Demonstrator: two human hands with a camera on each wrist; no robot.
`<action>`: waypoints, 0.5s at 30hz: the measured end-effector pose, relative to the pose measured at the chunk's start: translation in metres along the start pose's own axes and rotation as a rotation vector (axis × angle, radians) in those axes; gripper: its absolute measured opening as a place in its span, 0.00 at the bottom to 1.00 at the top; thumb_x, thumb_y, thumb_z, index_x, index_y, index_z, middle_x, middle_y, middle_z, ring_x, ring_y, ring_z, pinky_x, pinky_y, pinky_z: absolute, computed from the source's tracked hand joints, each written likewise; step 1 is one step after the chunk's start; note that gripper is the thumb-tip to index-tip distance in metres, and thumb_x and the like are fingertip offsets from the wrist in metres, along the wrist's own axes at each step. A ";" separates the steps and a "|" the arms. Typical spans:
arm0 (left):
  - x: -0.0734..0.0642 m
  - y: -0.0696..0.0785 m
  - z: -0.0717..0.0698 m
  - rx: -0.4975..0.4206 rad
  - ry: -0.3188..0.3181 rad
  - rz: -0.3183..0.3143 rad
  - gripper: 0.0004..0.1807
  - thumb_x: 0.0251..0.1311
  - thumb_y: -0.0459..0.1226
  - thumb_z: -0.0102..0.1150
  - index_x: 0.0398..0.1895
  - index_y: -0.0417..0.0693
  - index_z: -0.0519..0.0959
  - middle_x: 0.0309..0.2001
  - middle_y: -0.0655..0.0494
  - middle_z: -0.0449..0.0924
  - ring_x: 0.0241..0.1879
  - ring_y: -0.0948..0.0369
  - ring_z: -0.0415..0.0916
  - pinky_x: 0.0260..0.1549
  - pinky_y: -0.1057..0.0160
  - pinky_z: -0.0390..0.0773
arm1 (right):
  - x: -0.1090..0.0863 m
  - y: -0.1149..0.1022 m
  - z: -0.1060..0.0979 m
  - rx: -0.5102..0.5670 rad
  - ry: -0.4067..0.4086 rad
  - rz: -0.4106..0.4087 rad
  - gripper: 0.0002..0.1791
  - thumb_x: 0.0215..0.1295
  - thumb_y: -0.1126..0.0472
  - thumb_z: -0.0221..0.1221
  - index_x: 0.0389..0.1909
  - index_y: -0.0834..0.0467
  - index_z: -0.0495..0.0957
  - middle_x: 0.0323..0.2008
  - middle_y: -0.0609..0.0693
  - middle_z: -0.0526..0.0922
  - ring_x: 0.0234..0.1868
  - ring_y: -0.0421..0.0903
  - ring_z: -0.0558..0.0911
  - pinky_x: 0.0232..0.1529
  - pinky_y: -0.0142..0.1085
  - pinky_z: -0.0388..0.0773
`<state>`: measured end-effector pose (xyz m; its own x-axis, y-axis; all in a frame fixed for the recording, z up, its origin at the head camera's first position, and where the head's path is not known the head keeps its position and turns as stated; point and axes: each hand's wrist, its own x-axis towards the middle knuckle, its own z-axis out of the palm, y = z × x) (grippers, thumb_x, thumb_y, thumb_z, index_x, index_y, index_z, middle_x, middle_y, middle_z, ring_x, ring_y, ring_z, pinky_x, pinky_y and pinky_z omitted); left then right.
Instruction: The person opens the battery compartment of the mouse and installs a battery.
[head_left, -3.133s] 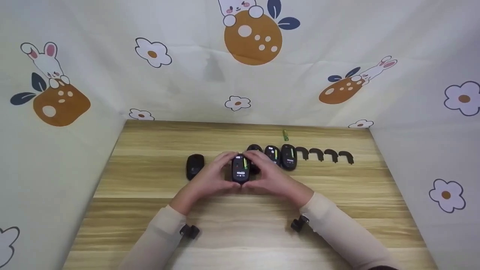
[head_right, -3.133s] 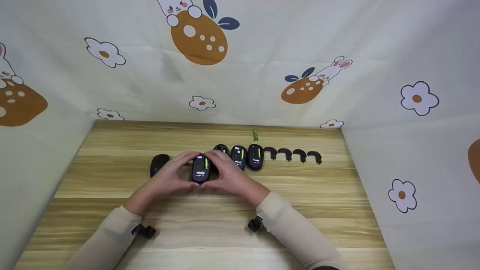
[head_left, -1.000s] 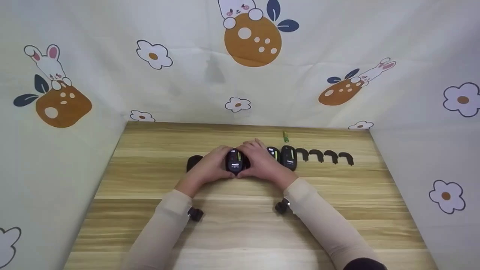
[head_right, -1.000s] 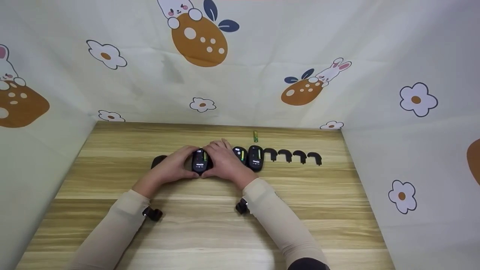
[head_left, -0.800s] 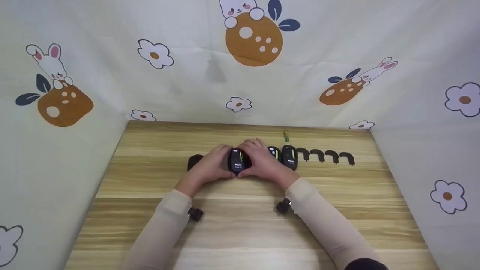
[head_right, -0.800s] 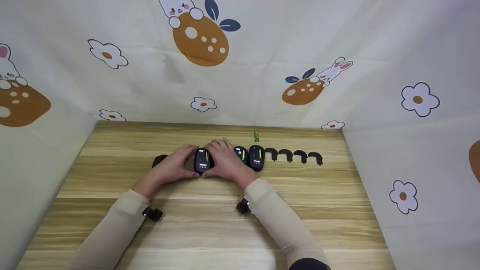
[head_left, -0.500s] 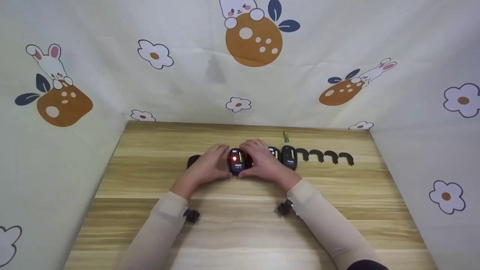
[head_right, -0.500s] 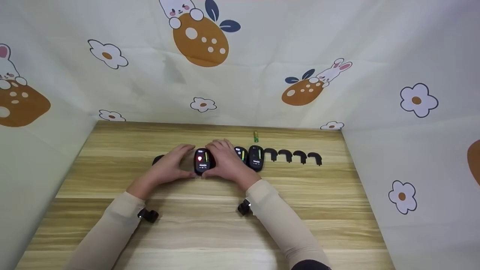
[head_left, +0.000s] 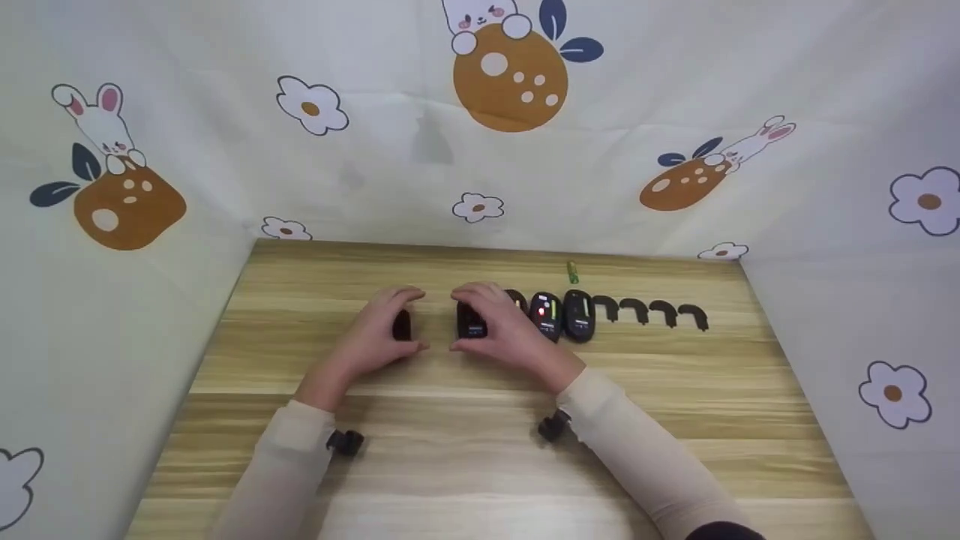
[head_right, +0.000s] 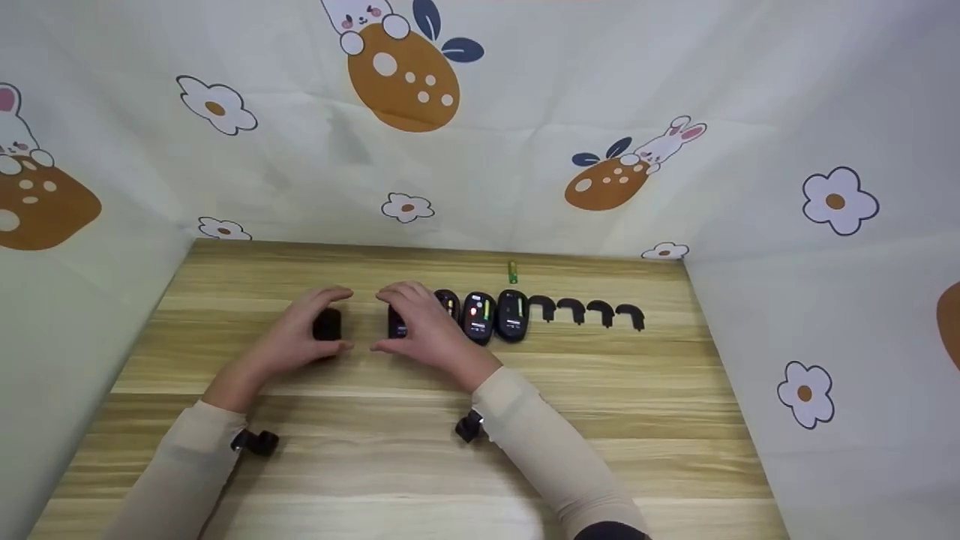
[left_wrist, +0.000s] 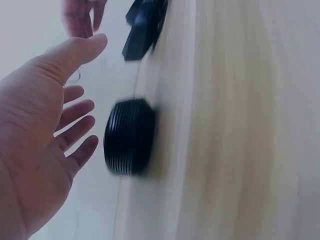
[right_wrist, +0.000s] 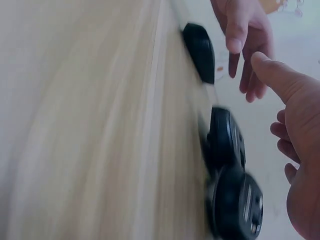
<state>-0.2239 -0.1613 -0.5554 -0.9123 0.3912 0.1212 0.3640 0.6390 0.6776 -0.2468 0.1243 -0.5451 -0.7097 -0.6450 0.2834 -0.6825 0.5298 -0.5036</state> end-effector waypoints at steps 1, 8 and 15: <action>-0.003 -0.003 -0.002 -0.007 0.005 -0.005 0.47 0.59 0.42 0.85 0.81 0.45 0.71 0.78 0.42 0.70 0.78 0.41 0.64 0.79 0.37 0.65 | 0.003 -0.003 0.002 -0.009 0.004 -0.014 0.46 0.64 0.43 0.79 0.76 0.60 0.75 0.74 0.53 0.77 0.77 0.52 0.71 0.81 0.47 0.67; -0.020 -0.022 -0.016 -0.070 0.007 -0.059 0.55 0.54 0.44 0.88 0.83 0.42 0.68 0.80 0.39 0.66 0.79 0.39 0.62 0.79 0.33 0.63 | 0.018 -0.029 0.023 -0.038 -0.076 -0.003 0.50 0.67 0.42 0.77 0.82 0.60 0.67 0.79 0.55 0.70 0.81 0.52 0.67 0.84 0.44 0.61; -0.031 -0.033 -0.021 -0.132 -0.059 -0.087 0.63 0.50 0.44 0.90 0.86 0.41 0.60 0.83 0.37 0.59 0.82 0.37 0.58 0.82 0.34 0.58 | 0.028 -0.049 0.049 -0.032 -0.120 0.055 0.53 0.69 0.39 0.75 0.84 0.62 0.64 0.81 0.56 0.68 0.81 0.52 0.67 0.83 0.41 0.63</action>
<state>-0.2118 -0.2086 -0.5665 -0.9252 0.3791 0.0179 0.2531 0.5809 0.7736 -0.2251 0.0532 -0.5527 -0.7213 -0.6749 0.1554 -0.6499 0.5819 -0.4889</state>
